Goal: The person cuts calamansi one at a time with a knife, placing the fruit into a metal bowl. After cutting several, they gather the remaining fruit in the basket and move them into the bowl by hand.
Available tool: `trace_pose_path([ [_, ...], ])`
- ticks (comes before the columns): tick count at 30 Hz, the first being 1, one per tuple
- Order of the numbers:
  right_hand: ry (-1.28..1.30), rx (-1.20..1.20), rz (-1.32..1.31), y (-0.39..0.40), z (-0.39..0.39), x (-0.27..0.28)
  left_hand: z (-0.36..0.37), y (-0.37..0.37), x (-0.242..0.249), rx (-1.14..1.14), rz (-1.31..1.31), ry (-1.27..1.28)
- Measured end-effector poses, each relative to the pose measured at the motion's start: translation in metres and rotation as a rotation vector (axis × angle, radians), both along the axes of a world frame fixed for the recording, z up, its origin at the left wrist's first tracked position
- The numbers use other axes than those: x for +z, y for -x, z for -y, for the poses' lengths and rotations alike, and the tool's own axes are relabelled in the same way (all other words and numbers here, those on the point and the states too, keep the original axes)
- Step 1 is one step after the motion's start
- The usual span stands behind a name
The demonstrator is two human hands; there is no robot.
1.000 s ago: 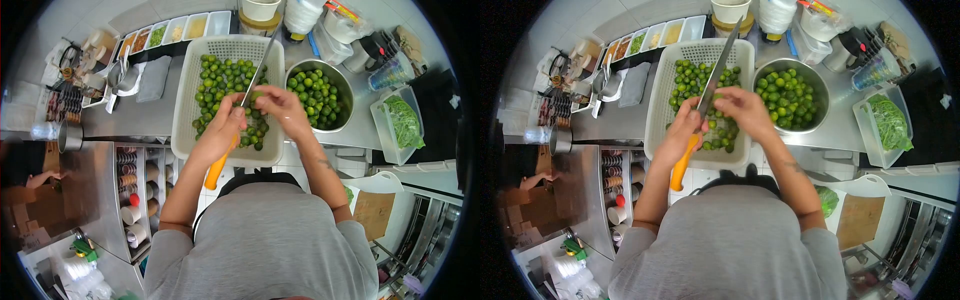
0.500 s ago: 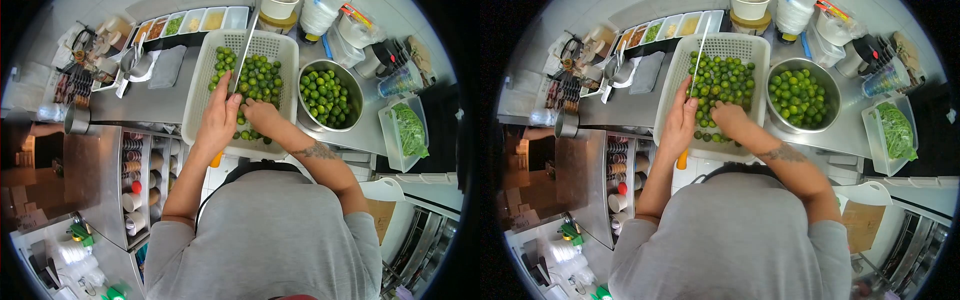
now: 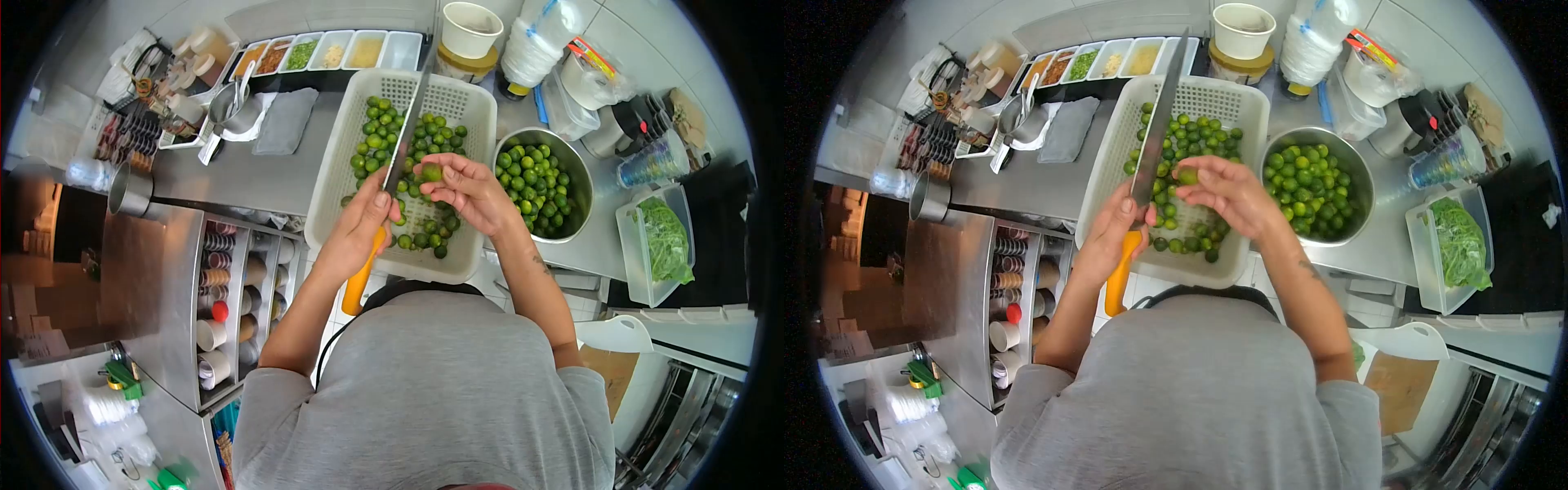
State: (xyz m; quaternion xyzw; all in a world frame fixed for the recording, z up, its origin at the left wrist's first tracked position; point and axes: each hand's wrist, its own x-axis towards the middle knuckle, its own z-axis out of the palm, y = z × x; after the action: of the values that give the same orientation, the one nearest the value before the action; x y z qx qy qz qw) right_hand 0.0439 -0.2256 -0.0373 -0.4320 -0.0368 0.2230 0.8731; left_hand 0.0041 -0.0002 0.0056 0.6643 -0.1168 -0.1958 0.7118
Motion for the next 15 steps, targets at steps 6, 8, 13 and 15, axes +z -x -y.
trace_pose_path([
  [6,1.000,0.068,0.532,0.005,-0.006,-0.011,0.000,-0.001,-0.001,0.004,0.084,-0.110],
  [8,1.368,0.113,0.846,0.013,-0.016,-0.019,-0.002,-0.002,-0.001,0.054,0.092,-0.168],
  [13,1.847,0.614,0.914,0.017,-0.041,-0.032,-0.002,0.000,-0.005,0.072,0.123,-0.212],
  [15,1.699,0.539,0.825,0.014,-0.037,-0.024,-0.005,0.001,-0.009,0.050,0.151,-0.202],
])
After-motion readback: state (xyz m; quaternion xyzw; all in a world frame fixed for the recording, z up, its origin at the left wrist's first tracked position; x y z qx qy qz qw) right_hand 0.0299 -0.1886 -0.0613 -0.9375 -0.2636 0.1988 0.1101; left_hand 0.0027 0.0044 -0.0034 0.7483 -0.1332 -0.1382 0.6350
